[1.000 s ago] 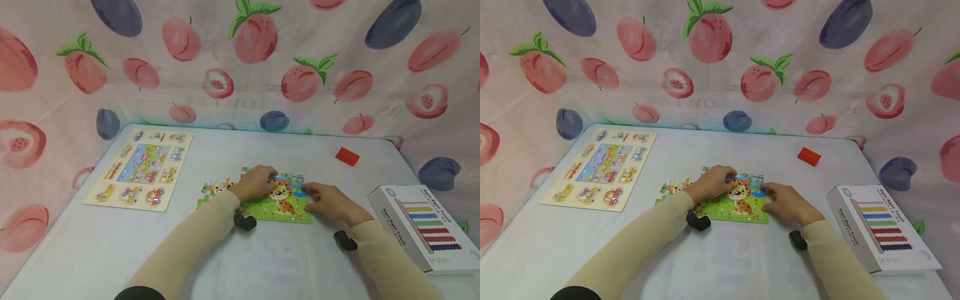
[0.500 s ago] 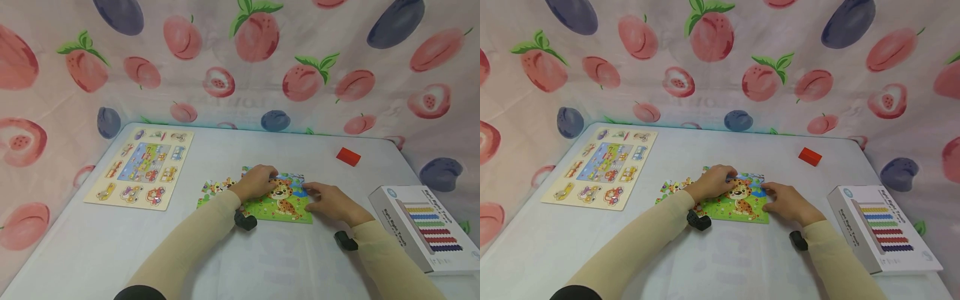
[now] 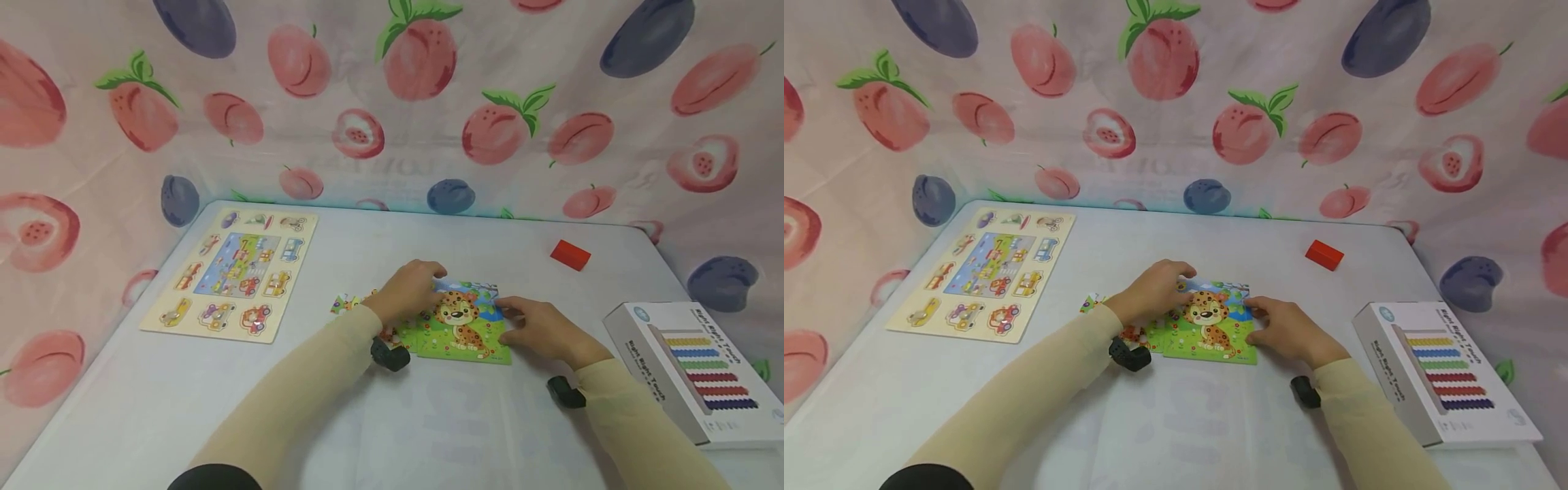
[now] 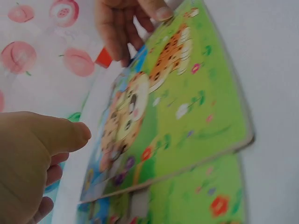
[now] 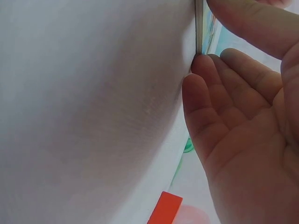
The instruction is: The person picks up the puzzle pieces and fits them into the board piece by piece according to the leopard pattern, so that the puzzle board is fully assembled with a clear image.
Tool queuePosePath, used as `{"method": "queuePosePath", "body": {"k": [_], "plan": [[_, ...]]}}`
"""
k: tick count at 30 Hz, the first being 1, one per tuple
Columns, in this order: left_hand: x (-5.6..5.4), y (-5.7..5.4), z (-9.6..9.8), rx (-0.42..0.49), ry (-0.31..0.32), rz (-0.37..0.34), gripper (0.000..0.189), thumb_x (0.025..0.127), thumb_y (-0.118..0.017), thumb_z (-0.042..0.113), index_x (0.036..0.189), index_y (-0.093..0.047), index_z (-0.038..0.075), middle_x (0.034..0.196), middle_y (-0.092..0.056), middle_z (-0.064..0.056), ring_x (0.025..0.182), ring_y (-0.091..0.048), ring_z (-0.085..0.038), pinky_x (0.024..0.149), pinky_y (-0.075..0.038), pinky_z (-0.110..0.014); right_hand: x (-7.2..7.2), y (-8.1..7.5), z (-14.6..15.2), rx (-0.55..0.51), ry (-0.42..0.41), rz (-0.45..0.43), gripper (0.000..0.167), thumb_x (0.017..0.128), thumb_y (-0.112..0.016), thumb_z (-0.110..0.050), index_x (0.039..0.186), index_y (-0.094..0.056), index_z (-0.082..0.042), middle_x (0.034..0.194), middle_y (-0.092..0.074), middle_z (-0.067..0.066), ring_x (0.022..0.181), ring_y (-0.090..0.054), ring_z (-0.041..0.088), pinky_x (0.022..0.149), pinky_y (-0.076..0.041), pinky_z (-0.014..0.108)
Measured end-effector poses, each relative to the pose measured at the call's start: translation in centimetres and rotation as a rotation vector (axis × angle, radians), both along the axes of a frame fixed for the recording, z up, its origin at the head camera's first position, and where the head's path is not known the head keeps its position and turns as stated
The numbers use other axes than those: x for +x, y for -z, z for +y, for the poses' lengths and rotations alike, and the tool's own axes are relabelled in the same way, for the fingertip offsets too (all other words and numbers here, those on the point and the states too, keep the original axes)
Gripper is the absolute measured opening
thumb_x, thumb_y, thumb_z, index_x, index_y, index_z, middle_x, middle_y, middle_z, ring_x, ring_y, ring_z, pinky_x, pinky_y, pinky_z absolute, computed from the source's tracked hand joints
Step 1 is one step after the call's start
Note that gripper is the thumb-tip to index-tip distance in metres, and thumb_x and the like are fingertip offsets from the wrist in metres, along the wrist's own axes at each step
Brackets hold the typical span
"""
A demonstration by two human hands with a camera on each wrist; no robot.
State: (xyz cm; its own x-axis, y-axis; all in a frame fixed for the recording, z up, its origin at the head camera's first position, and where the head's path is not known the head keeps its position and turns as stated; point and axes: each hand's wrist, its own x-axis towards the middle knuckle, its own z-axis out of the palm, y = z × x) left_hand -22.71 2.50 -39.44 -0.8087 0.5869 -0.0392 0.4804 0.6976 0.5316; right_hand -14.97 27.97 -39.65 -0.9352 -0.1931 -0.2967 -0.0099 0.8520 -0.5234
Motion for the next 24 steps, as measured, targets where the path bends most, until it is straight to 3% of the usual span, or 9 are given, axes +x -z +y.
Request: {"method": "queuePosePath", "body": {"k": [10, 15, 24], "plan": [[-1.0, -0.6, -2.9, -0.004, -0.065, 0.031, 0.041, 0.097, -0.068, 0.023, 0.136, -0.06, 0.009, 0.132, -0.062, -0.005, 0.128, -0.052, -0.024, 0.106, -0.041, -0.037, 0.0, 0.0, 0.0, -0.005, -0.016, 0.009, 0.071, 0.086, -0.08, -0.024, 0.146, -0.048, -0.003, 0.137, -0.056, 0.021, 0.123, -0.052, 0.041, 0.1, -0.044, 0.057], [-1.3, -0.2, -4.2, 0.023, -0.101, -0.004, 0.041, 0.098, -0.066, 0.021, 0.137, -0.06, 0.01, 0.134, -0.061, -0.005, 0.131, -0.049, -0.025, 0.108, -0.039, -0.038, 0.0, -0.1, 0.1, -0.001, -0.008, -0.002, 0.071, 0.087, -0.079, -0.023, 0.147, -0.047, -0.004, 0.138, -0.055, 0.022, 0.125, -0.05, 0.041, 0.1, -0.043, 0.058], [-1.9, 0.3, -5.4, 0.018, -0.12, 0.007, 0.039, 0.097, -0.066, 0.018, 0.134, -0.061, 0.007, 0.132, -0.063, -0.007, 0.129, -0.051, -0.026, 0.107, -0.04, -0.039, 0.1, -0.2, -0.2, -0.007, 0.004, -0.011, 0.07, 0.086, -0.079, -0.021, 0.146, -0.048, -0.003, 0.138, -0.055, 0.021, 0.124, -0.051, 0.041, 0.098, -0.045, 0.056]]}}
